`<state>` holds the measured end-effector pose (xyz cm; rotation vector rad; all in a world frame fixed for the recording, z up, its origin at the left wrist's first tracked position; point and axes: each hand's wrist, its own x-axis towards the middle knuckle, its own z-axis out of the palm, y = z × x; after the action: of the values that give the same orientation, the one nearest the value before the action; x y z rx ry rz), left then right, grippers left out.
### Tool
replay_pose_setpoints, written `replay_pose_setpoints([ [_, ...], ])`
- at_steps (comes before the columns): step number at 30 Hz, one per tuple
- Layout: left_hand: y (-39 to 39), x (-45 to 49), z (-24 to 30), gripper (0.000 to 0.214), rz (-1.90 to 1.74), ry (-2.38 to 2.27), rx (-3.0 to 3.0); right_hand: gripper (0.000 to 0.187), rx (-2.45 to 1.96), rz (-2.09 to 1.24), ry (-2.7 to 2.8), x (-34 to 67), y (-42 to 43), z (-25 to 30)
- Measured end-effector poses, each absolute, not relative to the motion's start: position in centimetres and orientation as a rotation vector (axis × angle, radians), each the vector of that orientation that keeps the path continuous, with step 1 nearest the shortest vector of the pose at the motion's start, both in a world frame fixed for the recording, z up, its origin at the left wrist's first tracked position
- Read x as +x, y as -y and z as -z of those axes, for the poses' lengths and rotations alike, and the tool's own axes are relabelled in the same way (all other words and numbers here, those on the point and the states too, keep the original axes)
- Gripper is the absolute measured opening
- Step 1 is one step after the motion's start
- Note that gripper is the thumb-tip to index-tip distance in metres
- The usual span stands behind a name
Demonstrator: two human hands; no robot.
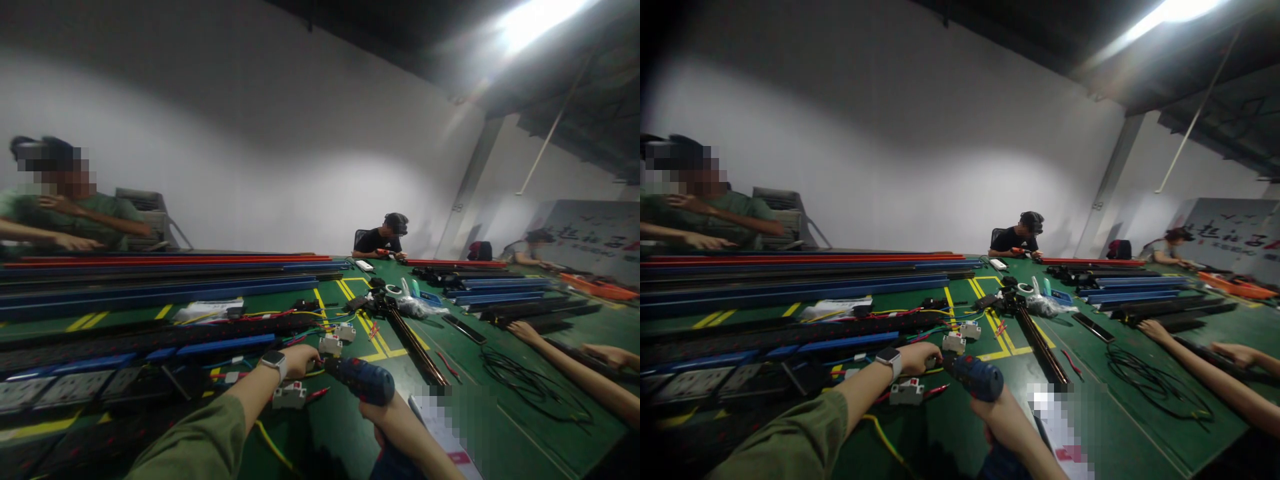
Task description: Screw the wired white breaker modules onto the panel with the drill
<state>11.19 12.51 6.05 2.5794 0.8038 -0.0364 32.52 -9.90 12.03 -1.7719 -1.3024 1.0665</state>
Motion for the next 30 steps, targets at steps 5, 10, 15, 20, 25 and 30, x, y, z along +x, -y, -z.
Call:
replay_pose_setpoints([
  [5,-12.5,11.2,-5.7,0.059,0.039,-0.824,2.583,0.022,-1.776,-1.09,1.322,32.7,9.8,-11.4],
  [10,-12.6,11.3,-5.7,0.056,0.036,-0.828,2.585,0.027,-1.764,-1.097,1.306,32.7,9.6,-10.8],
  [15,-12.2,11.3,-6.2,0.058,0.054,-0.84,2.589,0.025,-1.75,-1.083,1.3,32.7,9.7,-11.1],
  [20,-11.9,11.3,-6.5,0.059,0.078,-0.849,2.596,0.026,-1.696,-1.083,1.325,32.6,10.0,-11.2],
  [25,-11.8,11.3,-6.8,0.06,0.094,-0.861,2.586,0.024,-1.736,-1.066,1.314,32.3,10.2,-11.1],
  [30,-11.7,11.4,-7.0,0.063,0.102,-0.879,2.576,0.024,-1.755,-1.053,1.296,31.8,10.3,-11.7],
])
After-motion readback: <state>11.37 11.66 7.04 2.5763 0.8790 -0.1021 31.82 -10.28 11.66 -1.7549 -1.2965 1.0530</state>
